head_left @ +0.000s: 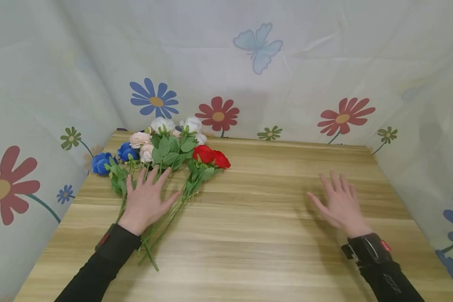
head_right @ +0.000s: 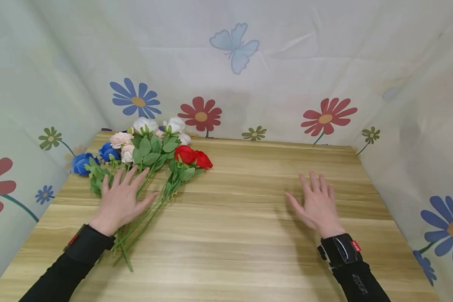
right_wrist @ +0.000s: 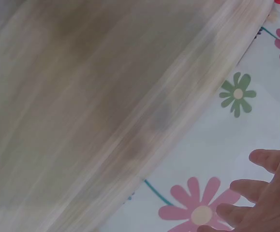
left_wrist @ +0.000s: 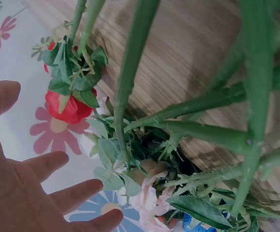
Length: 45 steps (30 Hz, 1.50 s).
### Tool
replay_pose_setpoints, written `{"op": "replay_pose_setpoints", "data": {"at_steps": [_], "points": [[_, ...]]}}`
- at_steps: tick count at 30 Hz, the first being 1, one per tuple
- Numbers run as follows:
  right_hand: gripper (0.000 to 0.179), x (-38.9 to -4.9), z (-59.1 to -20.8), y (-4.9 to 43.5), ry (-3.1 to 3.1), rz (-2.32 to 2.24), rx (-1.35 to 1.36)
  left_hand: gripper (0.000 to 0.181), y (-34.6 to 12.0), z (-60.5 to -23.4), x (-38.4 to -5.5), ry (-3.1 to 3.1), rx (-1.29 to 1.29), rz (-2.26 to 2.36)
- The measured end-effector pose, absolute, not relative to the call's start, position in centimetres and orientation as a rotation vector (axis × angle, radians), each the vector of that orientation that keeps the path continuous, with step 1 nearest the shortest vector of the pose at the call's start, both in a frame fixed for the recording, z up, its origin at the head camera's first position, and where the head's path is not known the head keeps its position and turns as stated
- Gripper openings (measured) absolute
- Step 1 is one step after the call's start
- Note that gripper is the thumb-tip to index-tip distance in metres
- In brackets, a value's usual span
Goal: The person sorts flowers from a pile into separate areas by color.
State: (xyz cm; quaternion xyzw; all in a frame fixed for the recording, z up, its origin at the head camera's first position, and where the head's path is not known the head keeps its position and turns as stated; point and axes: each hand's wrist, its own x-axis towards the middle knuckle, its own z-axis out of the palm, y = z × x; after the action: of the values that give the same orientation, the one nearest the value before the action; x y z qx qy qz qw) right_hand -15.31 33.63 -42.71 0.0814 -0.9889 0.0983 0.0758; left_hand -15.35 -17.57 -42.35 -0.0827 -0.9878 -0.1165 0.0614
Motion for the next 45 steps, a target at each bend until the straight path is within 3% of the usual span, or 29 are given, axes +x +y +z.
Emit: {"op": "replay_pose_setpoints", "data": {"at_steps": [11,21,28,45], "points": [[0.066,-15.8,-42.7,30.1,-2.916,0.469,0.383,0.070,-16.3,-42.1,-14.9,-2.998,-0.377,-0.338],[0.044,-16.2,-42.8,24.4,-2.816,0.965,0.505,0.044,-14.8,-42.4,-14.1,-2.945,-0.469,-0.259],[0.037,-16.1,-42.8,20.5,-2.784,1.503,0.405,0.022,-14.6,-42.6,-14.1,-3.074,-0.482,-0.303],[0.031,-15.8,-43.3,16.4,-2.809,1.745,0.447,0.017,-15.0,-42.7,-14.6,-3.224,-0.426,-0.413]]}}
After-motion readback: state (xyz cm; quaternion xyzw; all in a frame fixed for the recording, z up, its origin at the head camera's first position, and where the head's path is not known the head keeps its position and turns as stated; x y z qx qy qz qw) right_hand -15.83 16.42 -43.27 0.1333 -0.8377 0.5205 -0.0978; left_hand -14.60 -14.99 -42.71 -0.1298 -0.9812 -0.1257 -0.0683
